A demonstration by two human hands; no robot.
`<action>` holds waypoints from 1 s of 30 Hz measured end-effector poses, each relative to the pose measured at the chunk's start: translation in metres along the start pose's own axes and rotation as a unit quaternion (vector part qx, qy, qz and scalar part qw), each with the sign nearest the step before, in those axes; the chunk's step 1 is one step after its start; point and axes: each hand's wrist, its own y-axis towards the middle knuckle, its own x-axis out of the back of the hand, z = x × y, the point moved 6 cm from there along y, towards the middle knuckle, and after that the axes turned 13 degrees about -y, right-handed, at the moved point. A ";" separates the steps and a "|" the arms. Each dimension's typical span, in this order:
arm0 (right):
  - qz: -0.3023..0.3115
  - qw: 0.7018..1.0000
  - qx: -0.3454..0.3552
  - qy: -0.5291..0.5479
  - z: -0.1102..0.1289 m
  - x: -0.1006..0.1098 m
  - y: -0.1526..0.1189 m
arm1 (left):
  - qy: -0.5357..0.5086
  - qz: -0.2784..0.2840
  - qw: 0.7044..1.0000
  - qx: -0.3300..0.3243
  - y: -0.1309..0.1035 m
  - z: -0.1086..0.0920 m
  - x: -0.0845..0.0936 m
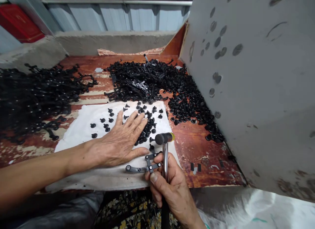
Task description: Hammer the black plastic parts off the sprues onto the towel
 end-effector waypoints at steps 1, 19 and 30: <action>-0.002 1.000 0.002 0.003 0.000 0.000 0.000 | -0.009 0.013 1.000 -0.004 0.004 -0.004 -0.002; -0.030 0.999 0.020 0.038 0.000 -0.001 -0.001 | -0.036 0.066 0.997 0.001 0.049 0.004 -0.004; -0.033 0.996 0.028 0.076 0.000 0.001 -0.002 | -0.037 0.055 0.998 0.005 0.050 0.012 0.010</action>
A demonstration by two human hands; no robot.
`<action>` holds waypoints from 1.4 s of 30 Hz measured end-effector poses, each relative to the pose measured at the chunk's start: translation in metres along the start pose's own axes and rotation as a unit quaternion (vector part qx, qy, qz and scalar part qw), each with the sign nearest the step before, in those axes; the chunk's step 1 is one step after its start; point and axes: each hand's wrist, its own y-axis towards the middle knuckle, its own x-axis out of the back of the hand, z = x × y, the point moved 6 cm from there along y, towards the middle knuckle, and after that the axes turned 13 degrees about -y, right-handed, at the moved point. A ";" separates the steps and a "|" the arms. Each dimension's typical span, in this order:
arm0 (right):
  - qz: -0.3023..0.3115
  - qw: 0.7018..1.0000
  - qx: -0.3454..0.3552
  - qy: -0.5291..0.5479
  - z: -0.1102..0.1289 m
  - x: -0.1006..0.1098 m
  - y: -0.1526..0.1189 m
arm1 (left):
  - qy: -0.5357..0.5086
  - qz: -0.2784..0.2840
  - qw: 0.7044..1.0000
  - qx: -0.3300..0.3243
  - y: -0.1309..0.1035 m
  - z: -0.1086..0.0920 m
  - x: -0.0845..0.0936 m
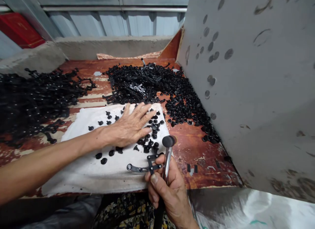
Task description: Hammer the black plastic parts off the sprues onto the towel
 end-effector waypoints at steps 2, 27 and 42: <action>0.002 1.000 -0.005 0.000 0.000 0.000 0.000 | 0.016 -0.025 0.999 0.039 0.000 0.014 0.010; 0.019 0.996 0.053 -0.066 -0.002 0.001 0.003 | -0.094 -0.215 0.972 0.016 -0.087 -0.006 0.029; -0.011 0.978 0.074 -0.195 -0.003 -0.028 -0.030 | -0.672 0.014 0.717 0.186 -0.142 -0.028 -0.039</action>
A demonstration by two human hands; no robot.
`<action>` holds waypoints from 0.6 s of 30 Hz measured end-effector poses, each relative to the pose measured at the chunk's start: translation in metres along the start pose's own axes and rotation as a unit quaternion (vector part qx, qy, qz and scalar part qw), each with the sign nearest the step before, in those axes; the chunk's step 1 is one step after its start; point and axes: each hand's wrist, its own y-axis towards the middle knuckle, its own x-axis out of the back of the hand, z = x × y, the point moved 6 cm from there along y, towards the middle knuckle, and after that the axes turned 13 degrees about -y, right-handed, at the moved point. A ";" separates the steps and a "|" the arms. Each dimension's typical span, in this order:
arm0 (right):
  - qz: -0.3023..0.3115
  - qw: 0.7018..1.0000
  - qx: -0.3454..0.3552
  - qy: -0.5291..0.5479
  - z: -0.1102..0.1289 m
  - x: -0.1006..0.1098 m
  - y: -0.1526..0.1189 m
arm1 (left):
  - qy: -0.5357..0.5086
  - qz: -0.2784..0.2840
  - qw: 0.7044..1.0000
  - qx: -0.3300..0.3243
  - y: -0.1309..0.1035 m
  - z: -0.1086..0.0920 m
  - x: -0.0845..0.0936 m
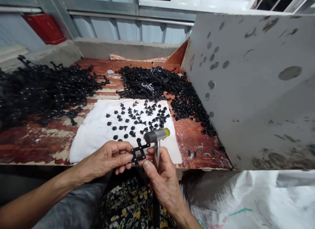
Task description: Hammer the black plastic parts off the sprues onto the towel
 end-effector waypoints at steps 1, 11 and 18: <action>-0.006 1.000 0.010 0.001 -0.001 0.001 0.001 | -0.007 -0.008 1.000 -0.002 -0.004 0.003 0.001; 0.051 0.999 -0.017 0.003 -0.004 -0.022 0.008 | -0.010 0.002 1.000 0.012 -0.034 0.028 -0.004; 0.091 0.994 0.025 -0.058 0.000 -0.044 0.008 | -0.061 0.013 0.998 0.009 -0.038 0.026 0.003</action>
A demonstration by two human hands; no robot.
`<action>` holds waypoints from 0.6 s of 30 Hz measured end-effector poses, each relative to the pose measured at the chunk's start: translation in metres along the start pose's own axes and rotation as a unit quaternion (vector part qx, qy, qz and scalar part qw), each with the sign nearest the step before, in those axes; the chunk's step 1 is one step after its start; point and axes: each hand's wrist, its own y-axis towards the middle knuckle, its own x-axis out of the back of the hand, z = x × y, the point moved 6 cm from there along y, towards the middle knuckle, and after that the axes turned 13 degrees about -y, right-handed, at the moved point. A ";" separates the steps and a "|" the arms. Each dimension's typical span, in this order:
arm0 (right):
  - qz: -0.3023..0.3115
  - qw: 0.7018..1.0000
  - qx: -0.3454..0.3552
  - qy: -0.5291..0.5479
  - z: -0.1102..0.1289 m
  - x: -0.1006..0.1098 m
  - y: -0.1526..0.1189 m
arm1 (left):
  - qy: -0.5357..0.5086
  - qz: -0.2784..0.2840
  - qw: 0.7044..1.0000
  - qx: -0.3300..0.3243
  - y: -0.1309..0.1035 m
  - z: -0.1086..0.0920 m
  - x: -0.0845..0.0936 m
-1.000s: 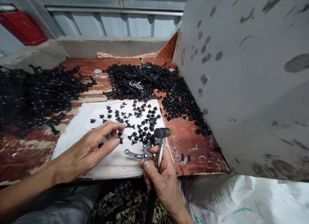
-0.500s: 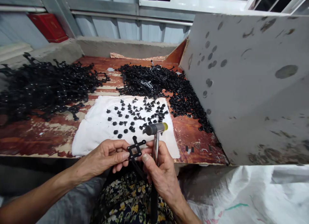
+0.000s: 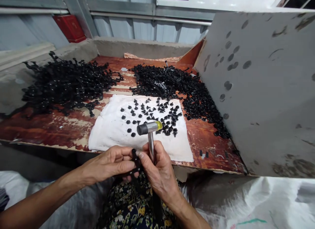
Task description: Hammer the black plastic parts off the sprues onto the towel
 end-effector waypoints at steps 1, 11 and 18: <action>-0.001 1.000 0.013 -0.012 0.002 -0.002 0.002 | 0.002 -0.020 1.000 -0.005 0.000 -0.001 0.003; 0.006 1.000 0.000 -0.024 -0.003 0.016 0.000 | -0.076 -0.186 0.979 -0.016 0.002 -0.016 0.050; 0.014 0.999 -0.045 -0.017 -0.018 0.026 -0.014 | -0.093 -0.207 0.974 -0.017 0.009 -0.017 0.054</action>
